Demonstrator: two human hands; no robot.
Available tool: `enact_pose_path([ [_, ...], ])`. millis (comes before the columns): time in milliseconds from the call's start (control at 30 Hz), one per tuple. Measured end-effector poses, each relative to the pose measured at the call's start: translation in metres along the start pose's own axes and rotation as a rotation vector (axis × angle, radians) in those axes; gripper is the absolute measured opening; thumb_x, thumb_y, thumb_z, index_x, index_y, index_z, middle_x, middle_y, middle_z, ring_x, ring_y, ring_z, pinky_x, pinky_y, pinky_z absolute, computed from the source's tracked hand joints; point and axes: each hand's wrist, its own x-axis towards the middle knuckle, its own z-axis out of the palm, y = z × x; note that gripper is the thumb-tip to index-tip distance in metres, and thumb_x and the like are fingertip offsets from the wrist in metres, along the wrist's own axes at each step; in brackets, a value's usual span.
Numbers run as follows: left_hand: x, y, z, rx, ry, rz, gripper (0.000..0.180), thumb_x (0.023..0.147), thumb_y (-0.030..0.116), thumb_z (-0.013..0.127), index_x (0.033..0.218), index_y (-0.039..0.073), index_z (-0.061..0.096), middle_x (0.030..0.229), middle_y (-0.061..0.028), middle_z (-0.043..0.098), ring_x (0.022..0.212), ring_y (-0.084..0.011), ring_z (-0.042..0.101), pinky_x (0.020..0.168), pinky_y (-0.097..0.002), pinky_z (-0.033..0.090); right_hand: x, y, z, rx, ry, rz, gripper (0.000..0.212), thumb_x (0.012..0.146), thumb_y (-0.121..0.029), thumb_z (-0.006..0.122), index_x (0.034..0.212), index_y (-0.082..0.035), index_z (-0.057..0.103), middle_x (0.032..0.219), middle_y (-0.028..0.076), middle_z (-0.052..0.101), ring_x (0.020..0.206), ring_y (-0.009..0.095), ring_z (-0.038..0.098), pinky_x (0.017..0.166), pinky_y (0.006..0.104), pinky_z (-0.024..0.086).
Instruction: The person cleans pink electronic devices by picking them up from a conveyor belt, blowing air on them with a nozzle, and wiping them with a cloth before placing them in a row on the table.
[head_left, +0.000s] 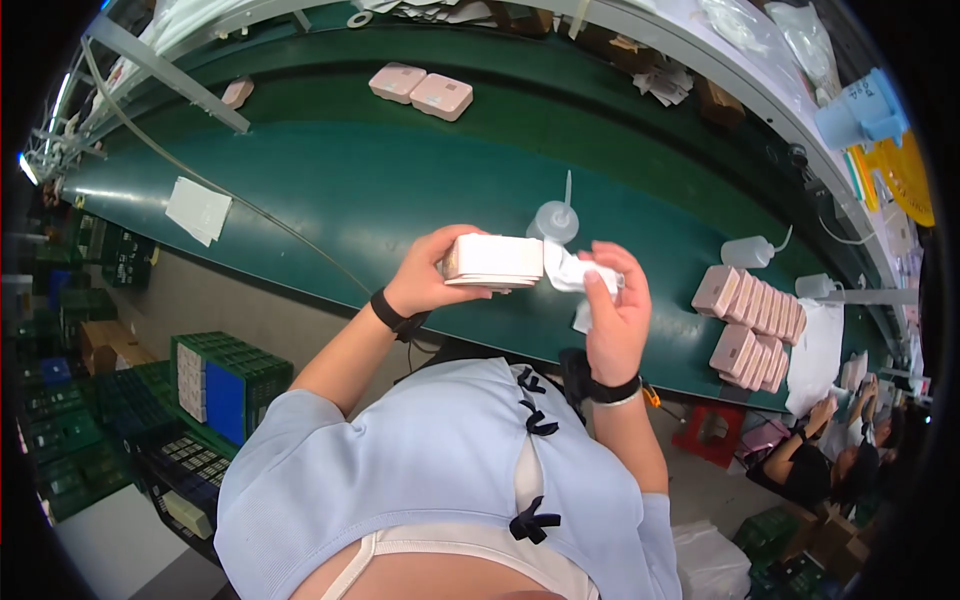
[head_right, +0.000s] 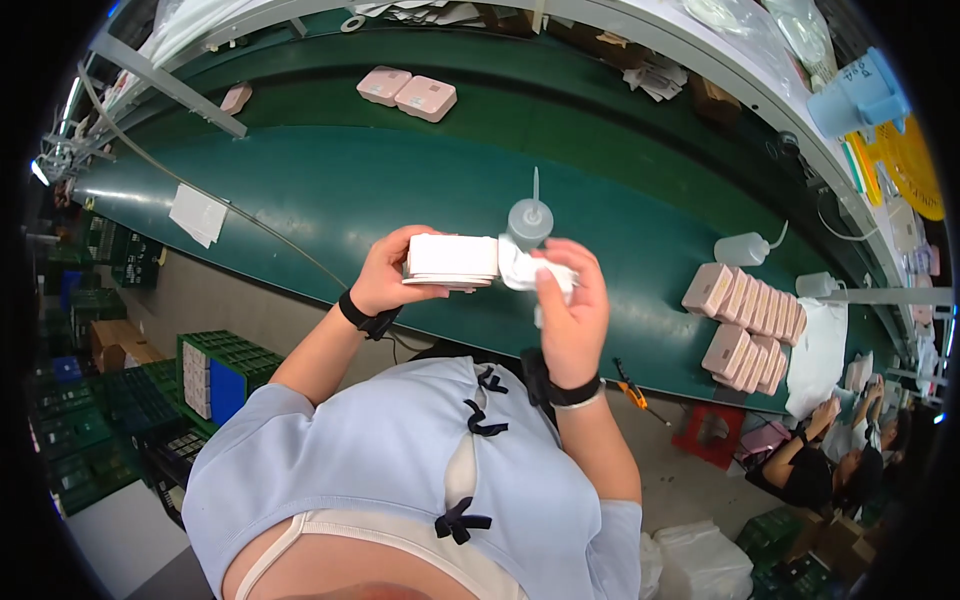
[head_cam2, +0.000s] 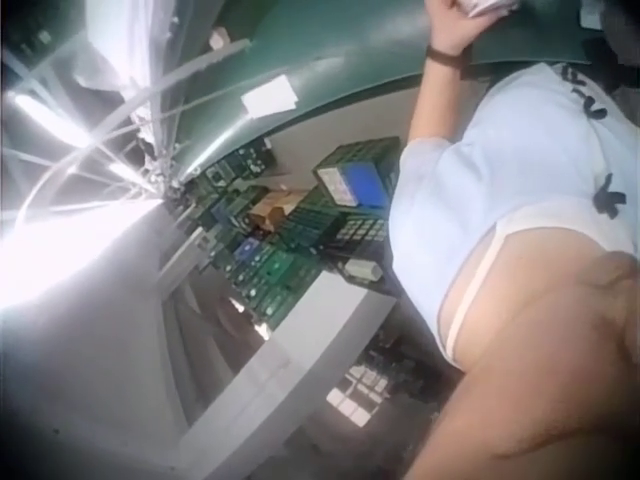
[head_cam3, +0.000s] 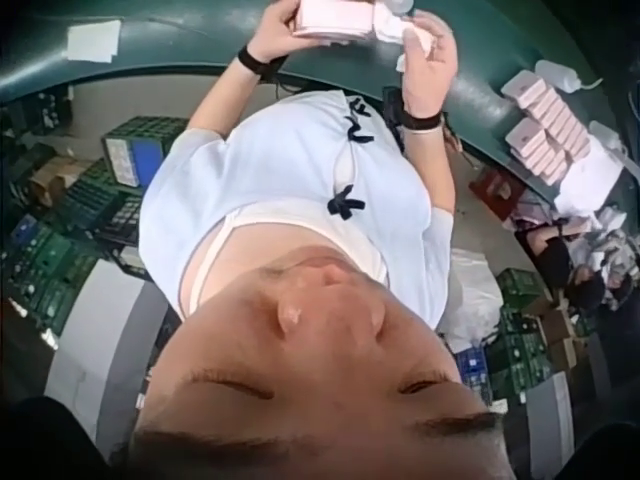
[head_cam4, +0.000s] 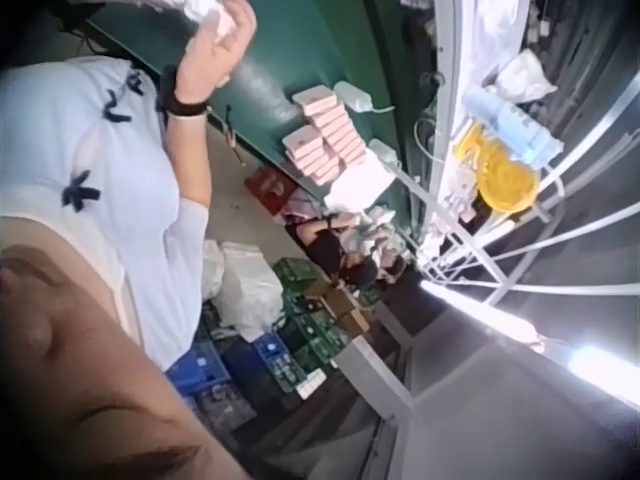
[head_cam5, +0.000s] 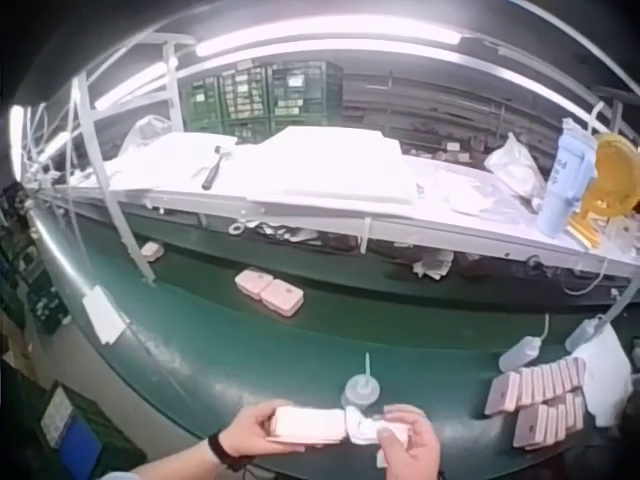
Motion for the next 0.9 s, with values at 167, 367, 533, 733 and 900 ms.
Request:
enact_pose_path([
  [167,-0.007,0.030,0.021,0.311,-0.075,0.060,0.071,0.062,0.007,0.091,0.124,0.002,0.057,0.116,-0.0096,0.066,0.105,-0.0180,0.065,0.090,-0.0312,0.052,0.001,0.005,0.031,-0.467,-0.399,-0.481,0.023,0.088,0.007,0.058,0.108,-0.002,0.065,0.120,0.016,0.063,0.110,0.026,0.062,0.096,0.0346,0.048],
  [367,-0.022,0.029,0.031,-0.148,0.016,-0.085,0.058,0.079,0.016,0.079,0.130,0.000,0.054,0.120,-0.0138,0.065,0.107,-0.0245,0.066,0.091,-0.0364,0.054,-0.019,0.040,-0.066,-0.525,-0.159,-0.322,0.018,0.090,0.006,0.051,0.099,0.002,0.066,0.111,0.016,0.067,0.104,0.024,0.064,0.092,0.0329,0.049],
  [533,-0.016,0.015,0.051,-1.011,0.258,-0.595,0.052,0.093,0.020,0.061,0.137,-0.001,0.045,0.128,-0.0176,0.060,0.112,-0.0293,0.064,0.096,-0.0417,0.054,-0.142,0.105,-0.216,-0.219,0.108,0.476,0.012,0.090,-0.008,0.057,0.098,-0.004,0.065,0.093,0.004,0.064,0.074,0.014,0.054,0.070,0.0247,0.045],
  [733,-0.024,0.019,0.084,-1.222,0.236,-0.743,0.047,0.097,0.019,0.054,0.138,-0.002,0.044,0.131,-0.0193,0.059,0.114,-0.0309,0.062,0.100,-0.0453,0.051,-0.202,0.224,-0.303,0.056,0.695,0.603,0.020,0.094,-0.018,0.065,0.111,-0.007,0.061,0.096,0.003,0.063,0.075,0.013,0.056,0.066,0.0295,0.048],
  [900,-0.032,0.034,0.118,-1.118,0.208,-0.782,0.047,0.097,0.020,0.055,0.137,-0.002,0.045,0.131,-0.0191,0.058,0.116,-0.0303,0.062,0.102,-0.0447,0.050,-0.172,0.250,-0.335,0.144,0.612,0.473,0.030,0.093,-0.019,0.070,0.117,-0.006,0.058,0.103,0.004,0.063,0.082,0.015,0.060,0.070,0.0311,0.050],
])
